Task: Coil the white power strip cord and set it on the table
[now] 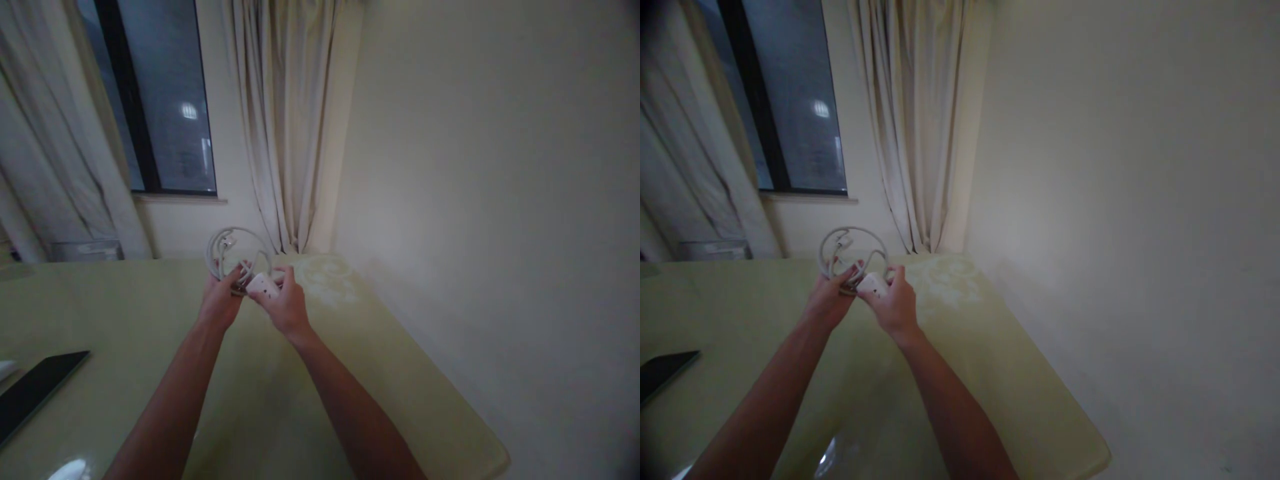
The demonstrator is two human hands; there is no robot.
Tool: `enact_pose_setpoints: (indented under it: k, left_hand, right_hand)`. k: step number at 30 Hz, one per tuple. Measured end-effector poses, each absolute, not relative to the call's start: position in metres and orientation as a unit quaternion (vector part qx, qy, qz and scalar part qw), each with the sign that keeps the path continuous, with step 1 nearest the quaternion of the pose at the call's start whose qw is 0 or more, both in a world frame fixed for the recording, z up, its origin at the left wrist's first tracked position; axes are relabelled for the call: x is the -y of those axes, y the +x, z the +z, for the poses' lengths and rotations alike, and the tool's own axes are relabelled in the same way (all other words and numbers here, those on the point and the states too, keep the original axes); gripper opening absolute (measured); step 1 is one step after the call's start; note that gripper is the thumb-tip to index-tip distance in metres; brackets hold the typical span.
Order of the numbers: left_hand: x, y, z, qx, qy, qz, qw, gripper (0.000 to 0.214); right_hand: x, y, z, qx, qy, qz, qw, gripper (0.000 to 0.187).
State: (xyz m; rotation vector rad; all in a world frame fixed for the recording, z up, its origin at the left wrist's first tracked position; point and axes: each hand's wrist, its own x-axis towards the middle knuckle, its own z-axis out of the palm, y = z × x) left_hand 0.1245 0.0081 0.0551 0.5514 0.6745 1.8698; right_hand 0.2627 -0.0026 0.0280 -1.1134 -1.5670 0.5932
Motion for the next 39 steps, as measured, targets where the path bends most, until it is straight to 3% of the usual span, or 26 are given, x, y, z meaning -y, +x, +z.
enact_pose_setpoints:
  k: [3, 7, 11, 14, 20, 24, 27, 30, 33, 36, 39]
  left_hand:
    - [-0.006, 0.124, 0.050, -0.276, 0.269, 0.737, 0.555, 0.059]
    - [0.002, 0.125, 0.043, -0.257, 0.253, 0.703, 0.612, 0.062]
    - [0.010, 0.136, 0.047, -0.253, 0.283, 0.677, 0.631, 0.070]
    - [0.017, 0.152, 0.052, -0.252, 0.328, 0.676, 0.610, 0.071]
    - [0.025, 0.177, 0.052, -0.334, 0.437, 0.647, 0.528, 0.066]
    - [0.026, 0.173, 0.059, -0.364, 0.481, 0.647, 0.467, 0.056]
    - [0.028, 0.164, 0.069, -0.375, 0.489, 0.671, 0.412, 0.058]
    - [0.029, 0.157, 0.074, -0.347, 0.468, 0.704, 0.406, 0.068]
    - [0.026, 0.150, 0.072, -0.299, 0.432, 0.719, 0.456, 0.079]
    - [0.023, 0.145, 0.067, -0.277, 0.431, 0.699, 0.498, 0.090]
    - [0.021, 0.144, 0.063, -0.283, 0.458, 0.680, 0.497, 0.096]
  right_hand:
    - [-0.006, 0.270, 0.035, 0.641, -0.470, 0.199, 0.574, 0.057]
    - [-0.014, 0.276, 0.030, 0.625, -0.433, 0.222, 0.610, 0.040]
    - [-0.024, 0.278, 0.029, 0.530, -0.418, 0.343, 0.654, 0.040]
    - [-0.027, 0.276, 0.029, 0.502, -0.431, 0.356, 0.660, 0.043]
    - [-0.023, 0.264, 0.026, 0.458, -0.436, 0.392, 0.668, 0.068]
    - [-0.020, 0.264, 0.027, 0.457, -0.423, 0.410, 0.666, 0.052]
    - [-0.015, 0.270, 0.033, 0.524, -0.424, 0.294, 0.678, 0.047]
    - [-0.010, 0.278, 0.043, 0.656, -0.404, 0.182, 0.611, 0.035]
    - [-0.008, 0.284, 0.051, 0.728, -0.432, 0.144, 0.512, 0.035]
    - [-0.011, 0.287, 0.051, 0.736, -0.456, 0.174, 0.469, 0.039]
    - [-0.015, 0.288, 0.047, 0.716, -0.438, 0.255, 0.480, 0.037]
